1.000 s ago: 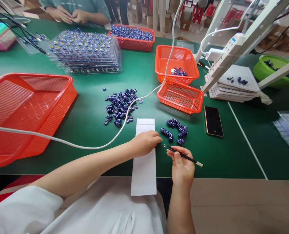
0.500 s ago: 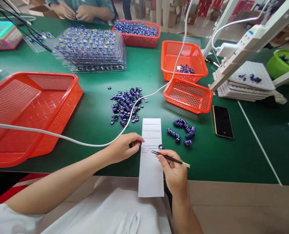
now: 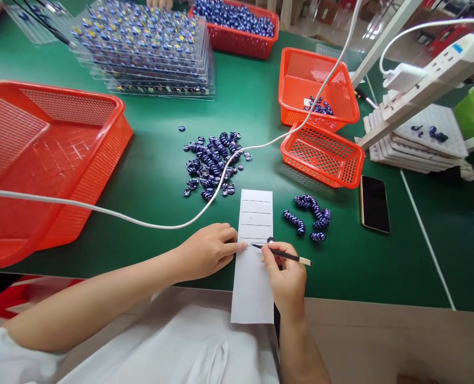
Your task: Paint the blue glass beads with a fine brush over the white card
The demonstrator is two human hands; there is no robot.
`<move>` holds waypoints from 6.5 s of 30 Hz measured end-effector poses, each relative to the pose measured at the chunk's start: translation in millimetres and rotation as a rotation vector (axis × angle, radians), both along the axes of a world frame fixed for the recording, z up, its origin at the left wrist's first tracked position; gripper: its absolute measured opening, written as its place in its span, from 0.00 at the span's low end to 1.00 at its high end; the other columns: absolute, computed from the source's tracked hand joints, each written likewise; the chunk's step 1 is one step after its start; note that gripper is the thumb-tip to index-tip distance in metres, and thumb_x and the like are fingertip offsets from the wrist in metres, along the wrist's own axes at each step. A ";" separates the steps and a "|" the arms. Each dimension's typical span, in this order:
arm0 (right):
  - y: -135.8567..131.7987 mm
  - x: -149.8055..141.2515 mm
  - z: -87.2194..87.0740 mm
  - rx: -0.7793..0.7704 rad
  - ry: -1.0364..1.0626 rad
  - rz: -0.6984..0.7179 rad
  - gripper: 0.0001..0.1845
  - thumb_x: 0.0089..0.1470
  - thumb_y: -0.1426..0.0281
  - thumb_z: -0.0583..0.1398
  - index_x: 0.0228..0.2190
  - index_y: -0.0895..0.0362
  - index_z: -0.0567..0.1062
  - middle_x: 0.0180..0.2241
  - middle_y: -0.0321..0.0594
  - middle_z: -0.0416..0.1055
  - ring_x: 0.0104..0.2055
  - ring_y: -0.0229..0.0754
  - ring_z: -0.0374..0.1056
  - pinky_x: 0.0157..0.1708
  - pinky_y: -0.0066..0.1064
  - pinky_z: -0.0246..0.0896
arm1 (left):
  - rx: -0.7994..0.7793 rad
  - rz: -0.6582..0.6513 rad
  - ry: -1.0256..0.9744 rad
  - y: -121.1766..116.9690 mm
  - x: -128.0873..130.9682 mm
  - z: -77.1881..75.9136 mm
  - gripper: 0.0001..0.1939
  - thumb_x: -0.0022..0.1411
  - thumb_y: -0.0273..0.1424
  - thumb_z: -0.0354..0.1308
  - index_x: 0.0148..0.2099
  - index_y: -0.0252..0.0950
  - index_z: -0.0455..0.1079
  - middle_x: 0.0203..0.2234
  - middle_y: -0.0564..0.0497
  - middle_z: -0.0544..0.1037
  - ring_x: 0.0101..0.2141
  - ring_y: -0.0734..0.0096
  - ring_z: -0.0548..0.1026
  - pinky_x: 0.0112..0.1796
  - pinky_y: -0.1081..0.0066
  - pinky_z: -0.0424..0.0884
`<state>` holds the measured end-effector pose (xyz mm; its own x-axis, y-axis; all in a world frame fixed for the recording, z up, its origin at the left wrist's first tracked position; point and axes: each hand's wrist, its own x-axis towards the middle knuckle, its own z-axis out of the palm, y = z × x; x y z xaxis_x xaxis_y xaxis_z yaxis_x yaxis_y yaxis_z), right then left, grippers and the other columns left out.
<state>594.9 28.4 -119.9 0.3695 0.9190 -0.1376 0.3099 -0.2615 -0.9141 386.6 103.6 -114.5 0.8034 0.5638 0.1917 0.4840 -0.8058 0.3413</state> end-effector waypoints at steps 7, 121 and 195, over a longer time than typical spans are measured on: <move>0.3 1.6 2.3 0.026 0.055 -0.038 0.15 0.52 0.57 0.68 0.34 0.56 0.76 0.26 0.37 0.75 0.27 0.40 0.71 0.28 0.29 0.68 | -0.007 0.004 0.008 -0.6 0.7 -0.2 0.13 0.68 0.27 0.49 0.45 0.37 0.76 0.29 0.48 0.71 0.30 0.65 0.67 0.30 0.66 0.62; -13.3 6.4 -14.4 0.490 -0.060 0.105 0.08 0.55 0.77 0.64 0.37 0.52 0.76 0.37 0.39 0.78 0.40 0.44 0.76 0.39 0.39 0.74 | -0.459 0.207 -0.413 2.3 45.8 -10.2 0.14 0.53 0.22 0.56 0.42 0.33 0.76 0.26 0.52 0.78 0.26 0.74 0.75 0.29 0.77 0.72; -11.2 13.9 -13.4 0.522 0.181 -0.364 0.08 0.52 0.68 0.68 0.33 0.57 0.76 0.34 0.40 0.77 0.23 0.35 0.71 0.26 0.31 0.70 | -0.119 0.072 0.130 11.3 69.8 8.3 0.12 0.69 0.30 0.53 0.39 0.32 0.76 0.31 0.45 0.76 0.34 0.61 0.75 0.32 0.67 0.71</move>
